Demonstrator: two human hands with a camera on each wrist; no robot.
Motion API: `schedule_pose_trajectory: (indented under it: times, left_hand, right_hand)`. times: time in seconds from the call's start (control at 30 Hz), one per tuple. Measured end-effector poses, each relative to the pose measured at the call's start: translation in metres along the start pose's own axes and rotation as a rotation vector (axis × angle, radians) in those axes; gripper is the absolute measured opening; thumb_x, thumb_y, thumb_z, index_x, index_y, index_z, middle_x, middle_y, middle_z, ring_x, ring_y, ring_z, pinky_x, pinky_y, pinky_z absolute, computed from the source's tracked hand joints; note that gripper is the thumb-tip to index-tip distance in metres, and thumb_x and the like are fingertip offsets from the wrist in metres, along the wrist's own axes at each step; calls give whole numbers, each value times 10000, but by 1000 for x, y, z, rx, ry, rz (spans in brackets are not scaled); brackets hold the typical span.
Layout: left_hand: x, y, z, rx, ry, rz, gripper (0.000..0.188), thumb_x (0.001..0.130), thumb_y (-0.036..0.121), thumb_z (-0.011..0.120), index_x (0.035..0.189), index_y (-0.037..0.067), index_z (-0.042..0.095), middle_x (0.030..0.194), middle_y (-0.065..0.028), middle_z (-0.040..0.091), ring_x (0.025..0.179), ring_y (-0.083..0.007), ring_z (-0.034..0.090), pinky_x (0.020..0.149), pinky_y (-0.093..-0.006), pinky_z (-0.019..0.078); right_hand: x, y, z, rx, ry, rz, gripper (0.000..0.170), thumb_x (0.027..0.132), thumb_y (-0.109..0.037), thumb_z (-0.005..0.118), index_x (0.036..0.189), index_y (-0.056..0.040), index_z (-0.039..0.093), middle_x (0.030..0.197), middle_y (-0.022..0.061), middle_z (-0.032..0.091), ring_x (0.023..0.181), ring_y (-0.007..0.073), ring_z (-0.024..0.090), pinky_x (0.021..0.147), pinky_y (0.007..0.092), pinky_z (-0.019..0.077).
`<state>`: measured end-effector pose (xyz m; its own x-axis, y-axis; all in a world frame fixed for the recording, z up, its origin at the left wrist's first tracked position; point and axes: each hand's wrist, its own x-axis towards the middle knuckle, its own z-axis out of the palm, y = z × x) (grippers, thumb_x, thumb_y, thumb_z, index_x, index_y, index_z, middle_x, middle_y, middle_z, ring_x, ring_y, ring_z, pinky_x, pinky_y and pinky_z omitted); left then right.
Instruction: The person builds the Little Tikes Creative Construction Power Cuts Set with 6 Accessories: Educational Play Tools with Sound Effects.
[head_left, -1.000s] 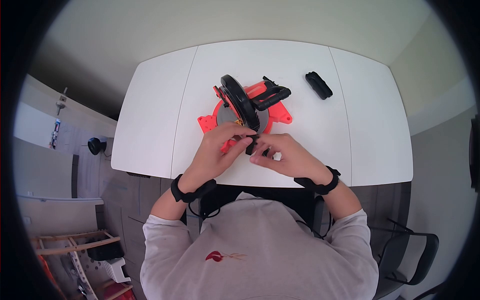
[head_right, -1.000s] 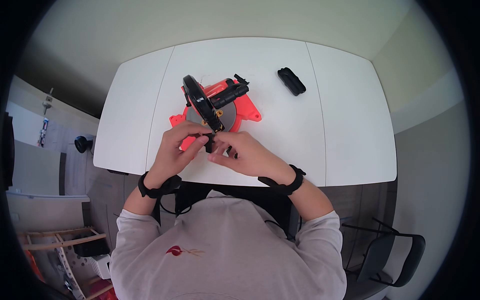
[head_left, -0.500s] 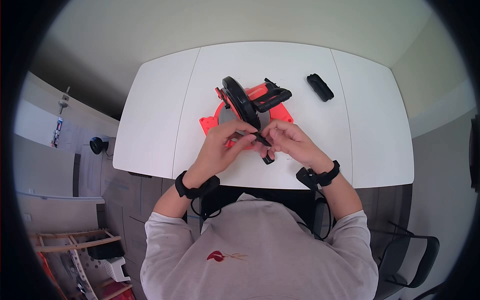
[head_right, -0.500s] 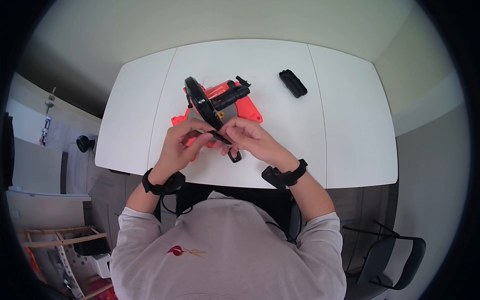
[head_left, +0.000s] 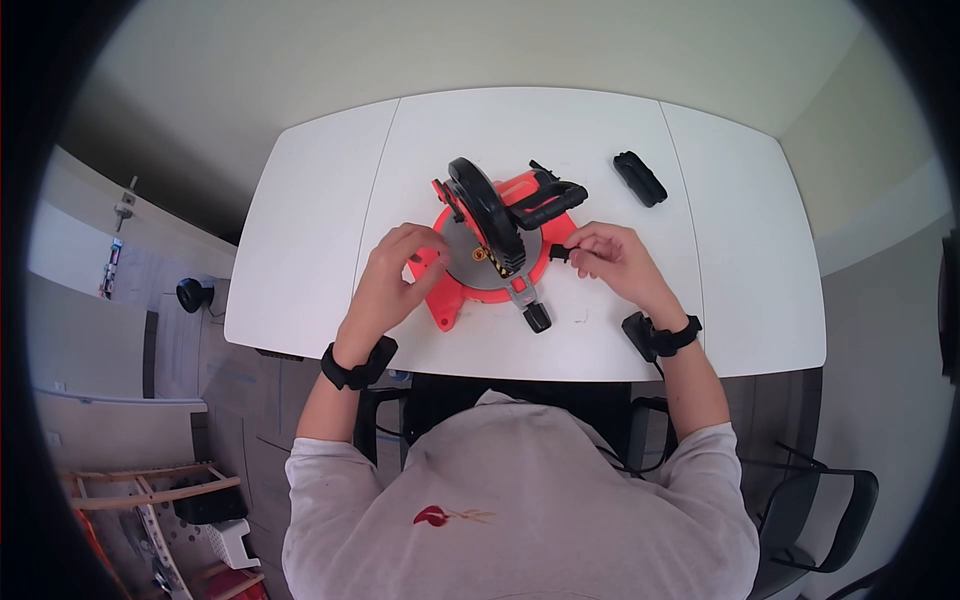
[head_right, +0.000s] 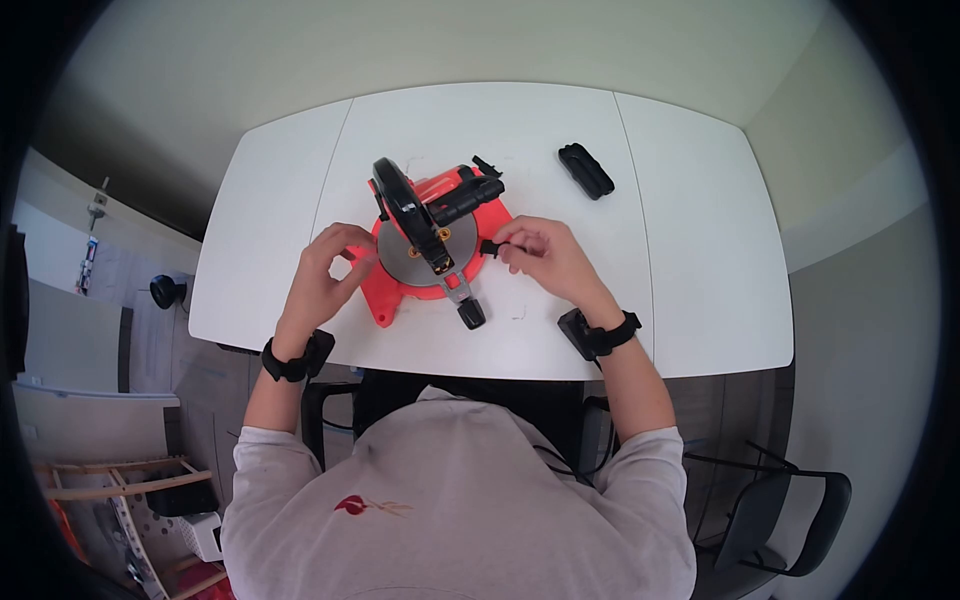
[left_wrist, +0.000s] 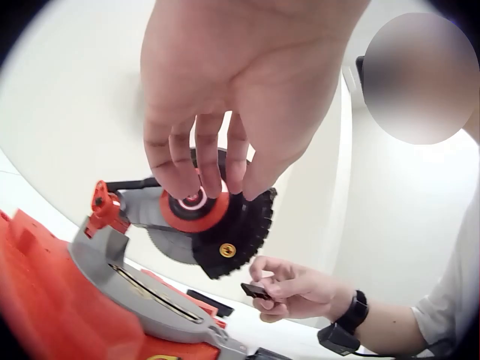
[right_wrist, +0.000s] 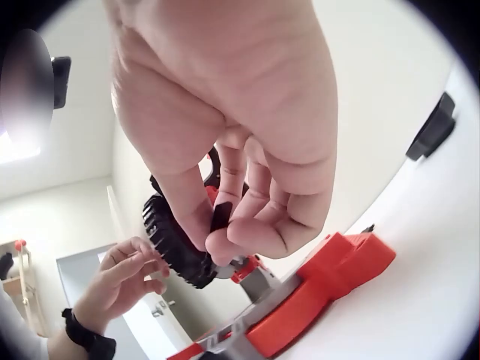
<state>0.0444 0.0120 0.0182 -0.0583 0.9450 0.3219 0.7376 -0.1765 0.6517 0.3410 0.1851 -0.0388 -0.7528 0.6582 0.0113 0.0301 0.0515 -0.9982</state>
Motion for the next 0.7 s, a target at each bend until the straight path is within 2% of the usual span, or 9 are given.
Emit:
schedule_pose_trajectory:
  times: [0.1,0.17,0.2,0.3,0.37,0.47,0.57,0.7]
  left_hand:
    - [-4,-19,2,118,-87,-49,251,887,26,755,1126,-12,689,1212,-146,677,1075,-294,657,894,-395,548]
    - [-8,-32,6,152,-171,-124,370,871,89,789,1211,0,677,1320,-179,620,1214,-349,598,990,-421,529]
    - [-9,-32,7,168,-212,-161,430,862,121,806,1254,7,671,1374,-195,592,1283,-376,569,1039,-434,519]
    - [-13,-28,11,246,-244,-184,607,825,179,851,1363,8,627,1459,-233,530,1365,-411,509,1108,-459,495]
    - [-13,-28,12,261,-255,-201,676,806,197,867,1401,15,603,1497,-242,502,1394,-423,478,1125,-473,483]
    - [-13,-32,16,291,-272,-197,737,797,222,878,1436,18,570,1526,-259,477,1407,-442,458,1136,-490,470]
    - [-13,-35,19,334,-283,-162,763,799,248,881,1448,17,552,1521,-270,479,1401,-452,457,1136,-497,464]
    - [-10,-35,17,303,-302,-178,779,800,275,884,1452,21,541,1499,-278,491,1387,-456,462,1128,-503,464]
  right_hand:
    - [6,-13,-3,-6,24,57,188,930,-32,755,1108,18,719,918,58,767,816,90,719,678,219,513]
    - [9,-20,-8,-44,-4,65,204,934,-41,758,1121,33,721,975,90,782,866,129,750,699,241,536]
    - [13,-18,-11,-54,-7,48,208,933,-43,760,1122,36,721,970,92,784,862,130,750,702,243,540]
    - [27,-5,-20,-70,-7,13,198,926,-38,766,1102,43,721,917,85,777,836,124,744,701,245,545]
    - [37,-1,-26,-61,-1,1,162,914,-22,770,1055,42,723,831,61,758,805,109,732,688,240,541]
    - [59,14,-39,-224,23,-22,141,921,9,740,1049,47,695,894,74,735,819,134,739,727,267,594]
    - [76,4,-28,15,15,-60,128,927,59,692,1053,55,666,986,86,701,857,170,745,782,296,642]
    - [96,12,-27,-80,-55,-128,274,878,171,646,1124,60,689,973,54,694,900,124,667,855,296,602]
